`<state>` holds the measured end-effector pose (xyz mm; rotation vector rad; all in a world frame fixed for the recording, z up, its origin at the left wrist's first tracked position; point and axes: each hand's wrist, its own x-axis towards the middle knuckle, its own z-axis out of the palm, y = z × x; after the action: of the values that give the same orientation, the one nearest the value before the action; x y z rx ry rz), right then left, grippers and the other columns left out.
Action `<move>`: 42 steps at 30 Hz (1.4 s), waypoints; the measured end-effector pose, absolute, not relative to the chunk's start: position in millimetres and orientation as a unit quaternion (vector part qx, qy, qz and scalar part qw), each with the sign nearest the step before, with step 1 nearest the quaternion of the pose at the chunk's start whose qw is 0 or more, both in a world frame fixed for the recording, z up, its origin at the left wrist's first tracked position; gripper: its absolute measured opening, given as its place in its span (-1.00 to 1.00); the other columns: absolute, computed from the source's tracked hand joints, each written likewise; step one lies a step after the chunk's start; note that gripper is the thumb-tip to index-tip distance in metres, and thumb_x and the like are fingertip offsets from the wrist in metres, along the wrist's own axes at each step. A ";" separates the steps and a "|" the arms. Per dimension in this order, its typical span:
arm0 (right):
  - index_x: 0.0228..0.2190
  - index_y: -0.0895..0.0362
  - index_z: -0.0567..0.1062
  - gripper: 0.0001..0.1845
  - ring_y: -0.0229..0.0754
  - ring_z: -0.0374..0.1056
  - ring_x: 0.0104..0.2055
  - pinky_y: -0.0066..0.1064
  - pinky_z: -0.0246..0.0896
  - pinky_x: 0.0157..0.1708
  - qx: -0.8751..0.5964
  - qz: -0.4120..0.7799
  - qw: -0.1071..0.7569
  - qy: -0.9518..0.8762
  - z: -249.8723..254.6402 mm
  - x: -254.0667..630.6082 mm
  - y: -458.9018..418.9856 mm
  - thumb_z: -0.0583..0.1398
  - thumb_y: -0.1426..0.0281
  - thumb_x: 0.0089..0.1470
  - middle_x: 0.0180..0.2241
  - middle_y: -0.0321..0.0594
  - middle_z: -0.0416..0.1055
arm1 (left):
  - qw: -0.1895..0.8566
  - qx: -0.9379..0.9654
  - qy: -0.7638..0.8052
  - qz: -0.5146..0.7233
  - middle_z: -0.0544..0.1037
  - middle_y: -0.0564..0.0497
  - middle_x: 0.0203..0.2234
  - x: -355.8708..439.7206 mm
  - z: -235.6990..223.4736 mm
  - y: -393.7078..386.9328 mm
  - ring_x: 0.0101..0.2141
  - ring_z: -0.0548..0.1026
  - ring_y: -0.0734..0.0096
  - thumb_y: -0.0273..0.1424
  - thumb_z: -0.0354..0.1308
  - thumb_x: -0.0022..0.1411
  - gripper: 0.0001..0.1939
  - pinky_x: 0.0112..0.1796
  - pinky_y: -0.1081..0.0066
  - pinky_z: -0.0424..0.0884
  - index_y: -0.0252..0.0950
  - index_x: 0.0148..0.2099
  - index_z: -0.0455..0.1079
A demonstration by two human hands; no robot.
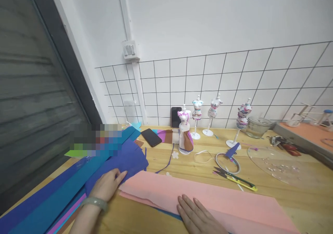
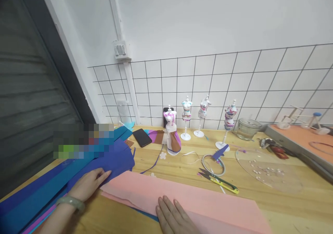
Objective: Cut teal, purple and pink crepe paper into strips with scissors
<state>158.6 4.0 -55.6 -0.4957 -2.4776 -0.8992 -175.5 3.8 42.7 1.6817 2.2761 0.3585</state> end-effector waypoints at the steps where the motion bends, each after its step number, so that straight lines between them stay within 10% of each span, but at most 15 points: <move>1: -0.01 0.18 0.36 -0.60 -0.20 0.30 -0.01 -0.41 0.19 -0.05 -0.178 -0.323 0.230 -0.901 -53.9 158.9 3.7 -0.09 0.54 0.18 0.00 -0.23 0.39 | 0.161 0.575 0.790 0.140 0.39 0.05 -0.60 -177.0 40.3 3.4 -0.49 0.35 0.33 -0.04 -0.19 0.16 -0.57 -0.45 0.42 0.14 -0.23 -0.52 0.21; 11: -0.05 0.16 0.40 -0.57 -0.20 0.35 -0.08 -0.40 0.21 -0.13 -0.169 -0.335 0.232 -0.897 -46.0 157.6 3.4 -0.10 0.59 0.15 -0.08 -0.27 0.45 | 0.290 0.564 0.741 0.221 0.18 0.22 -0.72 -180.8 14.3 10.6 -0.63 0.18 0.49 0.05 0.07 -0.18 -0.52 -0.56 0.48 0.04 -0.28 -0.40 0.28; 31: 0.05 0.16 0.30 -0.58 -0.23 0.29 -0.01 -0.43 0.17 -0.04 -0.179 -0.317 0.234 -0.902 -50.3 160.3 3.4 -0.08 0.52 0.19 -0.02 -0.28 0.41 | 0.229 0.632 0.729 0.129 0.21 0.19 -0.66 -177.4 24.7 1.7 -0.53 0.28 0.44 -0.31 -0.05 0.10 -0.86 -0.50 0.50 0.12 -0.23 -0.31 0.25; 36: -0.01 0.14 0.37 -0.61 -0.21 0.31 -0.04 -0.41 0.21 -0.13 -0.176 -0.336 0.224 -0.898 -43.5 158.4 1.4 -0.09 0.49 0.20 -0.07 -0.31 0.45 | 0.048 0.619 0.782 0.052 0.47 -0.10 -0.32 -149.9 44.8 -1.9 -0.25 0.42 0.19 -0.34 -0.10 0.21 -0.76 -0.28 0.34 0.24 -0.29 -0.17 0.34; 42: -0.10 0.12 0.44 -0.62 -0.20 0.33 -0.08 -0.37 0.17 -0.15 -0.177 -0.335 0.251 -0.891 -39.5 156.9 0.6 -0.12 0.46 0.25 -0.11 -0.33 0.48 | -0.005 0.825 0.562 0.058 0.26 -0.17 0.12 -64.3 25.8 -15.2 0.13 0.15 0.09 -0.10 -0.13 0.25 -0.44 0.08 0.17 0.11 -0.32 0.17 0.14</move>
<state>156.9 0.6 -39.5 -0.4829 -2.4247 -0.9115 -64.3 -15.2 25.8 2.5993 1.7716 0.1826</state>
